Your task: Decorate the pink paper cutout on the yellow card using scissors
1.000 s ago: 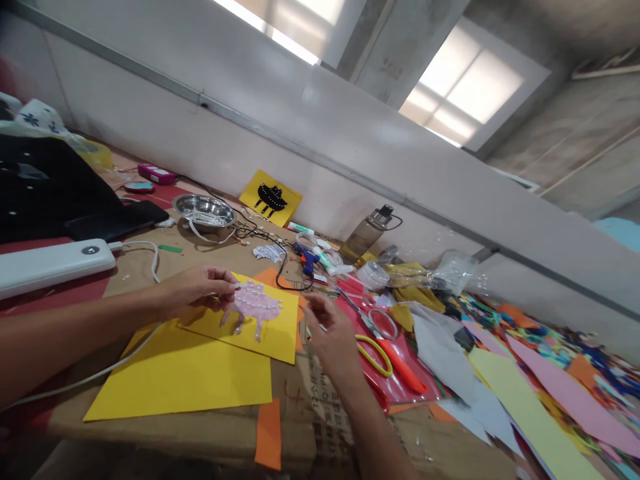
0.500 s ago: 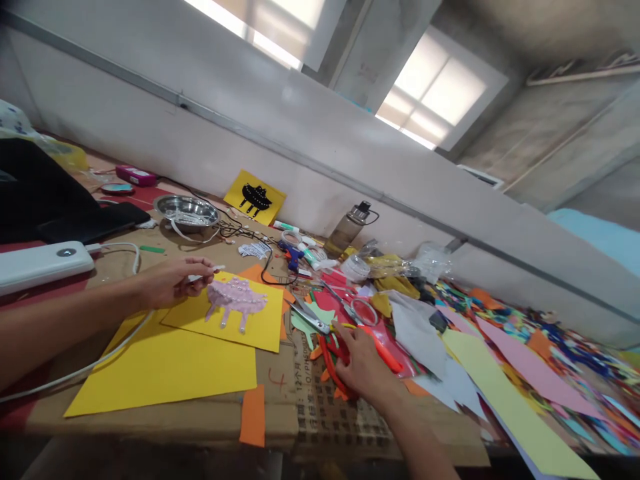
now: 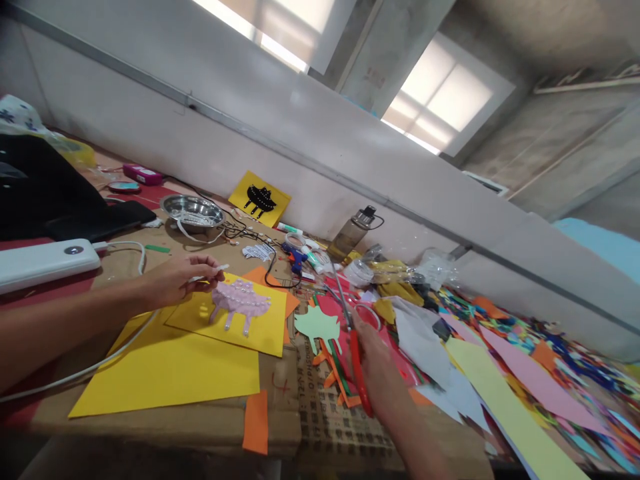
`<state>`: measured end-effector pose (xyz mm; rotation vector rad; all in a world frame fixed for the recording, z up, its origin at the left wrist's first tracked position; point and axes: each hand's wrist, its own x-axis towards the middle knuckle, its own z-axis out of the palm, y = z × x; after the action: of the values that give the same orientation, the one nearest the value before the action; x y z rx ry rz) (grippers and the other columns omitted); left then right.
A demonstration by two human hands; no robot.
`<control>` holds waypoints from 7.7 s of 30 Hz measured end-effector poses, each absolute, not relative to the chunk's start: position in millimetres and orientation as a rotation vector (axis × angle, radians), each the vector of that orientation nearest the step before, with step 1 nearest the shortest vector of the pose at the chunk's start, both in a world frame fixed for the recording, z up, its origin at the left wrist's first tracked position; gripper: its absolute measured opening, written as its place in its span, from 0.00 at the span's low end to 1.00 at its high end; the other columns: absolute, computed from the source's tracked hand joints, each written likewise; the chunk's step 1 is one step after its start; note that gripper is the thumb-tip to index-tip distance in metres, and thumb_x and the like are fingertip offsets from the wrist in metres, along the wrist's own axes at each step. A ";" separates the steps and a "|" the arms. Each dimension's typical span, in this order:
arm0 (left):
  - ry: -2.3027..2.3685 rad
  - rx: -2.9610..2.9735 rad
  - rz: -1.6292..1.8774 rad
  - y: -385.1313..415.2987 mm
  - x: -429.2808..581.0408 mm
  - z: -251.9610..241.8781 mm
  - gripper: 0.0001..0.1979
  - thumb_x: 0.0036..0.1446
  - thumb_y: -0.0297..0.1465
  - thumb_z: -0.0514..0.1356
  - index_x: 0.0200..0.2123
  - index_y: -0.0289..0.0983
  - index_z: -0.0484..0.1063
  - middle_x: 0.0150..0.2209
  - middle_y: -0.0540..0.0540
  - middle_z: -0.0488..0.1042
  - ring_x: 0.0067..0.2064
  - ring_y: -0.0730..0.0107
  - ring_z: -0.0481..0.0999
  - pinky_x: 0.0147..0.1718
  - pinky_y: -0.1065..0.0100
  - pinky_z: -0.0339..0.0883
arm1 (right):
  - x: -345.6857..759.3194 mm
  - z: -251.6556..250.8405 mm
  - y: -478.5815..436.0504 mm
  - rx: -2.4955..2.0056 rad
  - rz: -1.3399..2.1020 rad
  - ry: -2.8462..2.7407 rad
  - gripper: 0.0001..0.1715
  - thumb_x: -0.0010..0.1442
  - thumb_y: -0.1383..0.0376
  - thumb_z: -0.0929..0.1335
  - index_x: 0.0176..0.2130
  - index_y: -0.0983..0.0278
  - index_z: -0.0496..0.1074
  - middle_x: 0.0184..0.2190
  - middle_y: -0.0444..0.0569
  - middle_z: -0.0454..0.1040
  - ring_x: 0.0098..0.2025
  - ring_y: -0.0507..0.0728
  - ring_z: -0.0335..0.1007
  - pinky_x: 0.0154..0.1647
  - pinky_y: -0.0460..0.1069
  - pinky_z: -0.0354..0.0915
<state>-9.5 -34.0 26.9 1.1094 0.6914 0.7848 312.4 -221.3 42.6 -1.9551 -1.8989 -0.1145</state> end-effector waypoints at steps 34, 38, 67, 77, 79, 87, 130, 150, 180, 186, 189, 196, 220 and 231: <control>0.508 1.153 0.885 -52.7 -3.4 37.8 0.06 0.45 0.28 0.64 0.24 0.32 0.69 0.25 0.47 0.74 0.26 0.76 0.70 0.30 0.70 0.61 | 168.6 72.6 -150.4 -1.553 0.802 -1.996 0.24 0.60 0.48 0.58 0.42 0.63 0.66 0.31 0.45 0.65 0.31 0.51 0.59 0.33 0.46 0.59; 0.498 1.144 0.883 -53.4 -3.3 38.6 0.07 0.45 0.29 0.64 0.24 0.32 0.69 0.25 0.47 0.74 0.27 0.75 0.70 0.30 0.70 0.61 | 169.9 68.1 -149.3 -1.563 0.837 -1.965 0.24 0.60 0.47 0.57 0.41 0.64 0.65 0.26 0.42 0.61 0.27 0.50 0.55 0.27 0.45 0.57; 0.560 1.359 0.648 -48.9 -0.7 25.8 0.04 0.45 0.27 0.59 0.24 0.32 0.73 0.23 0.47 0.73 0.24 0.75 0.68 0.26 0.72 0.60 | 186.4 49.0 -167.6 -1.952 0.175 -2.130 0.26 0.56 0.54 0.64 0.52 0.61 0.65 0.36 0.52 0.66 0.35 0.57 0.65 0.35 0.50 0.62; 0.671 1.283 0.667 -46.2 -4.2 24.3 0.05 0.44 0.28 0.61 0.21 0.33 0.68 0.26 0.45 0.76 0.25 0.76 0.70 0.26 0.73 0.61 | 235.8 39.2 -187.4 -1.956 0.231 -1.945 0.22 0.57 0.56 0.62 0.48 0.64 0.66 0.41 0.54 0.71 0.43 0.60 0.67 0.44 0.53 0.64; 0.674 1.247 0.684 -45.3 -6.4 29.2 0.06 0.44 0.29 0.62 0.21 0.33 0.69 0.28 0.44 0.76 0.26 0.75 0.71 0.28 0.72 0.62 | 251.5 36.9 -191.1 -2.059 0.169 -1.937 0.22 0.56 0.56 0.63 0.48 0.64 0.66 0.41 0.54 0.71 0.43 0.60 0.67 0.43 0.53 0.64; 0.704 1.173 0.735 -42.8 -2.8 26.1 0.05 0.43 0.27 0.63 0.20 0.32 0.70 0.25 0.44 0.74 0.24 0.78 0.67 0.25 0.74 0.61 | 296.7 24.0 -200.8 -2.366 0.045 -1.996 0.23 0.55 0.61 0.64 0.51 0.62 0.67 0.39 0.53 0.69 0.43 0.59 0.67 0.44 0.52 0.62; 0.824 0.876 0.925 -16.6 -19.5 40.4 0.03 0.46 0.21 0.60 0.23 0.31 0.72 0.28 0.41 0.74 0.24 0.78 0.69 0.22 0.78 0.65 | 279.9 43.2 -130.3 -2.049 0.442 -2.221 0.14 0.55 0.66 0.60 0.32 0.65 0.74 0.31 0.48 0.76 0.33 0.54 0.69 0.35 0.47 0.60; 0.829 0.886 0.906 -18.9 -16.6 38.5 0.01 0.45 0.22 0.61 0.23 0.31 0.71 0.29 0.41 0.74 0.25 0.77 0.69 0.22 0.77 0.65 | 288.5 25.4 -125.1 -2.095 0.507 -2.013 0.04 0.44 0.70 0.63 0.20 0.64 0.64 0.17 0.41 0.66 0.21 0.49 0.62 0.23 0.43 0.56; 0.719 0.864 1.121 -6.3 -28.9 35.7 0.01 0.44 0.24 0.61 0.24 0.31 0.71 0.29 0.44 0.73 0.25 0.79 0.67 0.26 0.73 0.60 | 136.7 4.2 -49.8 -1.502 0.148 -2.256 0.08 0.53 0.72 0.63 0.31 0.65 0.72 0.30 0.49 0.71 0.33 0.52 0.64 0.36 0.46 0.60; 0.721 0.866 1.121 -7.5 -28.0 36.4 0.01 0.45 0.23 0.61 0.24 0.31 0.71 0.30 0.44 0.73 0.25 0.79 0.67 0.26 0.72 0.60 | 135.9 0.1 -47.2 -1.494 0.109 -2.320 0.08 0.52 0.73 0.63 0.31 0.65 0.71 0.30 0.49 0.70 0.34 0.53 0.64 0.37 0.47 0.61; 0.734 0.856 1.124 -9.1 -27.3 37.5 0.01 0.45 0.23 0.61 0.23 0.32 0.71 0.29 0.45 0.74 0.25 0.79 0.67 0.26 0.72 0.60 | 136.2 0.7 -47.2 -1.476 0.133 -2.346 0.08 0.52 0.74 0.63 0.29 0.64 0.70 0.30 0.48 0.69 0.33 0.53 0.64 0.36 0.47 0.61; 0.743 0.872 1.107 -9.4 -27.5 38.6 0.02 0.45 0.23 0.60 0.23 0.31 0.71 0.29 0.44 0.73 0.24 0.79 0.66 0.26 0.73 0.60 | 139.8 10.7 -51.9 -1.419 0.341 -2.338 0.08 0.55 0.72 0.64 0.30 0.65 0.73 0.30 0.48 0.72 0.34 0.52 0.67 0.38 0.46 0.62; 0.769 1.056 0.926 -23.2 -19.5 39.1 0.05 0.43 0.27 0.64 0.27 0.33 0.72 0.22 0.51 0.69 0.21 0.82 0.62 0.21 0.75 0.54 | 134.5 16.1 -51.5 -1.588 0.344 -2.127 0.09 0.51 0.74 0.63 0.30 0.65 0.71 0.29 0.47 0.72 0.31 0.52 0.66 0.34 0.46 0.61; 0.686 1.226 0.619 -45.6 -3.8 28.3 0.09 0.44 0.31 0.64 0.24 0.33 0.67 0.20 0.50 0.69 0.19 0.80 0.62 0.19 0.74 0.51 | 159.9 23.1 -102.7 -1.197 0.519 -1.797 0.17 0.55 0.66 0.66 0.46 0.61 0.68 0.33 0.46 0.70 0.33 0.51 0.66 0.36 0.46 0.64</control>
<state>-3.8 -45.6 28.3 1.2260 0.6863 0.6185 159.9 -102.7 23.1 -1.1971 -1.7966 0.5186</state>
